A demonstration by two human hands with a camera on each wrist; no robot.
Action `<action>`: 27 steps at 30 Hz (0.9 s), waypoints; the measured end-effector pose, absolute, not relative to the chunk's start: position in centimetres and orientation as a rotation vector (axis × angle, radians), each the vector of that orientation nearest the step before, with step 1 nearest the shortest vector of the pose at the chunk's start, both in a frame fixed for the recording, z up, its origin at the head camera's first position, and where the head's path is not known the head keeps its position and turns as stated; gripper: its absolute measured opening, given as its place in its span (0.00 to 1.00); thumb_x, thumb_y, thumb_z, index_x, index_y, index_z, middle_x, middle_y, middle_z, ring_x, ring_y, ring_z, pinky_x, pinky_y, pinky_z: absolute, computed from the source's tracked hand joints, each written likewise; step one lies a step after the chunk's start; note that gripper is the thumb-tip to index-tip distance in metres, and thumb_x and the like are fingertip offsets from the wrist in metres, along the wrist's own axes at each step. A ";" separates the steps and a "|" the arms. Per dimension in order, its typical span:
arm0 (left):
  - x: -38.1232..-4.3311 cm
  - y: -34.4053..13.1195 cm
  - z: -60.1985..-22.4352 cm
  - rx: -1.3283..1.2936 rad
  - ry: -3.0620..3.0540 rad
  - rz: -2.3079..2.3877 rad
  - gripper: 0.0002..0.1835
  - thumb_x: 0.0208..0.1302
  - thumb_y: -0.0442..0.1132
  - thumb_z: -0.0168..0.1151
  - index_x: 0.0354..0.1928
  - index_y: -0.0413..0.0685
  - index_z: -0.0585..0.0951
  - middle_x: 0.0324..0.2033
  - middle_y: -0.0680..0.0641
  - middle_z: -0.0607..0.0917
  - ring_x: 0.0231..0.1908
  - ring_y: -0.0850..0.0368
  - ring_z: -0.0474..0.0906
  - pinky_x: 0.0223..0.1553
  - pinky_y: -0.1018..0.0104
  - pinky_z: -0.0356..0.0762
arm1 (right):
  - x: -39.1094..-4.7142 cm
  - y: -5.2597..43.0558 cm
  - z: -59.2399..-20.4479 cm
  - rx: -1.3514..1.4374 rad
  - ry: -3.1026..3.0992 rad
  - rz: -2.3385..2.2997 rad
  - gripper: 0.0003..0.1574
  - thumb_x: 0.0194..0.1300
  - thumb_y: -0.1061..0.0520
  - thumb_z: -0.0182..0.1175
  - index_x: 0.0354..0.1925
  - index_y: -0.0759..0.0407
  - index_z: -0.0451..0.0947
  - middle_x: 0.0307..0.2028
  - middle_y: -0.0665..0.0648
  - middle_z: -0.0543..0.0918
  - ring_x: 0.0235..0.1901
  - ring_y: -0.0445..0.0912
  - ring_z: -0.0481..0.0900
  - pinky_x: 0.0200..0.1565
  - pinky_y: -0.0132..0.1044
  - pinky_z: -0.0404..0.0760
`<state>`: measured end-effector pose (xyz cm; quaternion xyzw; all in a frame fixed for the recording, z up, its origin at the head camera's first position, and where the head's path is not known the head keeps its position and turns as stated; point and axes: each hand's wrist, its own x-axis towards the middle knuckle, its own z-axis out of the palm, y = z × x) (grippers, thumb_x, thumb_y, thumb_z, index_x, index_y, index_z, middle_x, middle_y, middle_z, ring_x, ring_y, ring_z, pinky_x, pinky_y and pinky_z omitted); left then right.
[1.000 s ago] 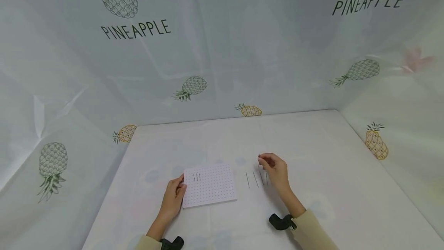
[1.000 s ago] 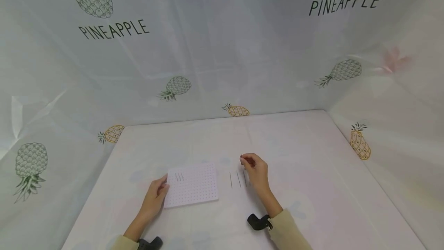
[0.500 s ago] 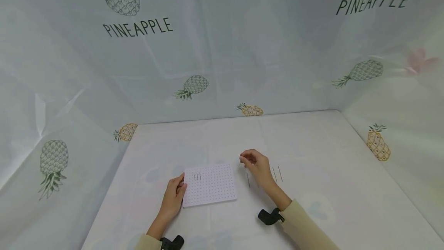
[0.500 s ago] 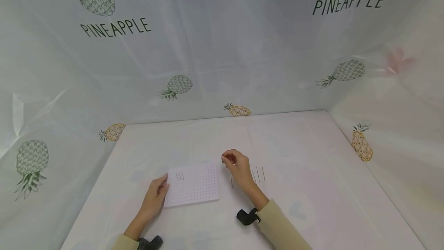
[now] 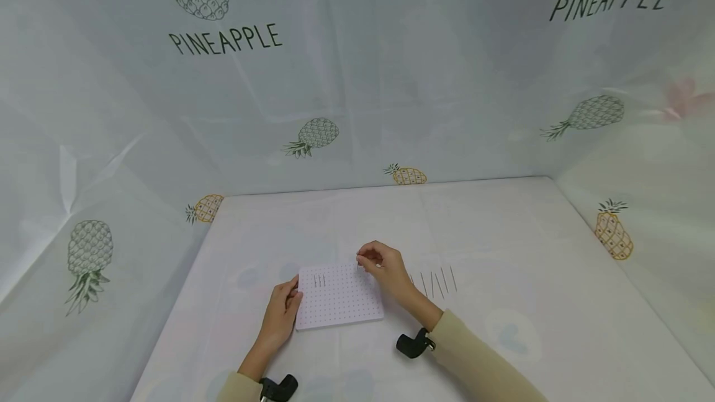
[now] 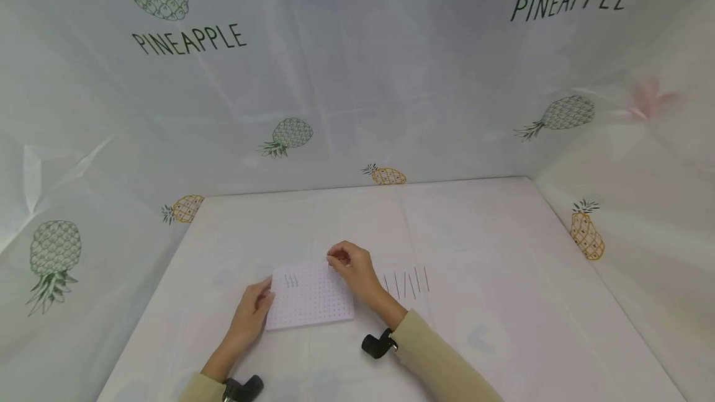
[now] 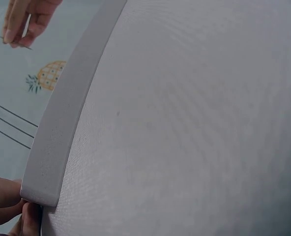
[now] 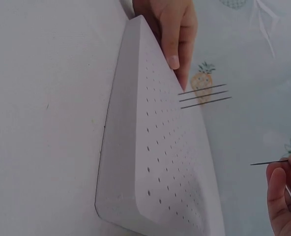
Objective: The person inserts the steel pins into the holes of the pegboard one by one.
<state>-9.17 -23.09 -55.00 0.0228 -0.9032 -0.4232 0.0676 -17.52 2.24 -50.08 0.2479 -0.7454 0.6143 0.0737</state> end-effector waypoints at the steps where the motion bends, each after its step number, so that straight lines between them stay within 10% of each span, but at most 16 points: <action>1: -9.2 -23.1 -55.0 0.070 -2.722 -1.277 0.25 0.75 0.31 0.52 0.70 0.32 0.66 0.52 0.38 0.73 0.47 0.51 0.69 0.49 0.61 0.70 | -17.5 2.1 -50.3 0.746 -2.240 1.859 0.04 0.64 0.71 0.64 0.39 0.70 0.80 0.32 0.62 0.85 0.30 0.64 0.81 0.31 0.33 0.81; 27: -9.1 -23.2 -55.1 0.068 -2.727 -1.285 0.25 0.75 0.32 0.52 0.71 0.33 0.65 0.53 0.38 0.73 0.48 0.52 0.69 0.50 0.61 0.72 | -16.9 -2.7 -52.9 0.829 -2.338 1.917 0.03 0.65 0.66 0.66 0.38 0.62 0.81 0.34 0.54 0.84 0.32 0.41 0.80 0.34 0.31 0.80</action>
